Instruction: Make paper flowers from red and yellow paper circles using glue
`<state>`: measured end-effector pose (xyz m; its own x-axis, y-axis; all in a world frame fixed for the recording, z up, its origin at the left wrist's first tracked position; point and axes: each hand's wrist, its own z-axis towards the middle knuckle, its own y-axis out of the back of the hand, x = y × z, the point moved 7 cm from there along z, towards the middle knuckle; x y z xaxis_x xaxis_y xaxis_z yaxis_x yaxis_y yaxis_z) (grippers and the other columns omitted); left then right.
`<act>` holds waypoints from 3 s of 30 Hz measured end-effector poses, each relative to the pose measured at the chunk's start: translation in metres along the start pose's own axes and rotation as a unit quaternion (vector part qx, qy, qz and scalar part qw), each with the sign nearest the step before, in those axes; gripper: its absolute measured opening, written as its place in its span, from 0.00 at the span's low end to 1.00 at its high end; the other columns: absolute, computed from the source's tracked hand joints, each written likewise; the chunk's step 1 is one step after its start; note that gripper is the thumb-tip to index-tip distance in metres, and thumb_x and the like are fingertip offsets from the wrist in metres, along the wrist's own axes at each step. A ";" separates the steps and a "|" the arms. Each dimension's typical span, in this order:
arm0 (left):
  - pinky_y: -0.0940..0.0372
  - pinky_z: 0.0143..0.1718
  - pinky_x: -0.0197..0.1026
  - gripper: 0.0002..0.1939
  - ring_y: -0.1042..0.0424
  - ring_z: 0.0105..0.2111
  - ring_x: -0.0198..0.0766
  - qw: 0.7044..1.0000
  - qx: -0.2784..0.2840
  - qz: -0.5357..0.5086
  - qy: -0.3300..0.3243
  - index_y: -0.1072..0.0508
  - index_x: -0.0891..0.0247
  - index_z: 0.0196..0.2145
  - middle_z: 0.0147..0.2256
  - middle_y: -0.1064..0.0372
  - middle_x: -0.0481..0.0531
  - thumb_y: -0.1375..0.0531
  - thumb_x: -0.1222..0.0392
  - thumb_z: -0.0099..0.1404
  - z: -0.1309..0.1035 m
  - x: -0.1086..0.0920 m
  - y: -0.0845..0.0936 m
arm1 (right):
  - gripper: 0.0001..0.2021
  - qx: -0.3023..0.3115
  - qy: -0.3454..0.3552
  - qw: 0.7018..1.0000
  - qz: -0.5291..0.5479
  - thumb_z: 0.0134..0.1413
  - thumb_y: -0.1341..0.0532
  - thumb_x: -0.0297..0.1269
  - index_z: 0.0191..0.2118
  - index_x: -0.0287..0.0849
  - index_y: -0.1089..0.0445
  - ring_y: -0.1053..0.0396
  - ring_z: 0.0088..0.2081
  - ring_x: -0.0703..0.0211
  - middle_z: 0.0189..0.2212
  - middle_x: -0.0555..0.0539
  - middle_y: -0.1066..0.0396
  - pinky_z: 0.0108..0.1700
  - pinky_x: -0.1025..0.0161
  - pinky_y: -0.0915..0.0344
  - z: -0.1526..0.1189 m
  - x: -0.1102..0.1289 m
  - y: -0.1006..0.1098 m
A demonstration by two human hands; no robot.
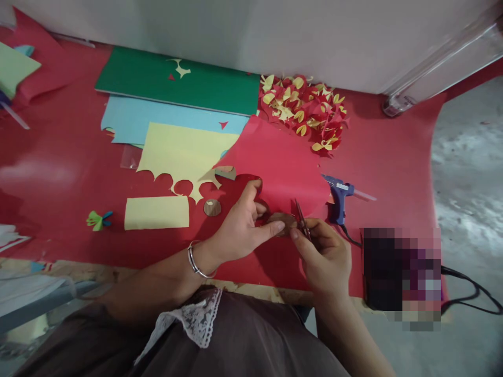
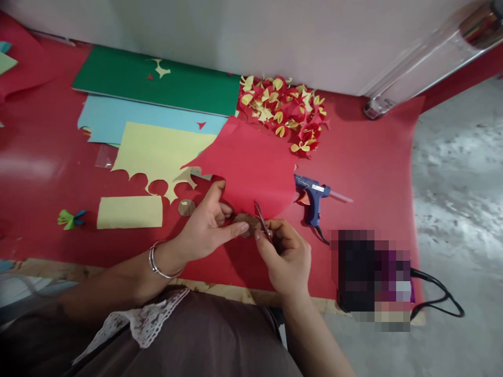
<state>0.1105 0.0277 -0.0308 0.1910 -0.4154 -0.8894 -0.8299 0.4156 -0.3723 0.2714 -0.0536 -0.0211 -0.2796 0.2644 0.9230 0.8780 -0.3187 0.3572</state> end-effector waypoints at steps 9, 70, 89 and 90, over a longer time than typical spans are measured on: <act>0.27 0.48 0.39 0.19 0.19 0.37 0.34 0.967 -0.072 -0.242 0.042 0.24 0.63 0.36 0.34 0.17 0.47 0.20 0.58 0.54 -0.006 0.024 -0.013 | 0.10 -0.018 0.008 1.000 0.015 0.58 0.28 0.45 0.36 0.43 0.21 0.36 0.25 0.63 0.26 0.51 0.25 0.28 0.66 0.38 0.000 0.008 -0.003; 0.29 0.39 0.39 0.11 0.27 0.30 0.35 0.998 -0.017 -0.064 -0.009 0.15 0.63 0.34 0.27 0.23 0.49 0.23 0.54 0.59 -0.002 -0.001 -0.001 | 0.23 0.167 0.021 0.984 -0.066 0.62 0.32 0.57 0.27 0.42 0.22 0.46 0.21 0.66 0.18 0.52 0.37 0.21 0.66 0.49 0.031 0.037 0.013; 0.33 0.35 0.37 0.14 0.28 0.29 0.34 1.000 0.018 -0.021 -0.006 0.19 0.66 0.35 0.28 0.25 0.50 0.27 0.51 0.65 0.004 -0.001 0.003 | 0.21 0.193 -0.004 0.981 -0.020 0.63 0.32 0.56 0.29 0.42 0.20 0.45 0.23 0.66 0.20 0.51 0.35 0.23 0.66 0.48 0.035 0.022 0.010; 0.33 0.35 0.37 0.14 0.28 0.30 0.33 1.000 0.018 -0.023 -0.009 0.19 0.66 0.35 0.28 0.25 0.50 0.27 0.51 0.65 0.005 -0.001 0.003 | 0.22 0.195 -0.008 0.981 -0.015 0.63 0.32 0.56 0.29 0.42 0.20 0.45 0.23 0.66 0.20 0.51 0.35 0.23 0.66 0.49 0.035 0.021 0.009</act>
<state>0.1102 0.0336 -0.0325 0.2377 -0.4197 -0.8760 -0.8004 0.4263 -0.4214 0.2876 -0.0189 -0.0036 -0.3047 0.2834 0.9093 0.9520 0.0606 0.3001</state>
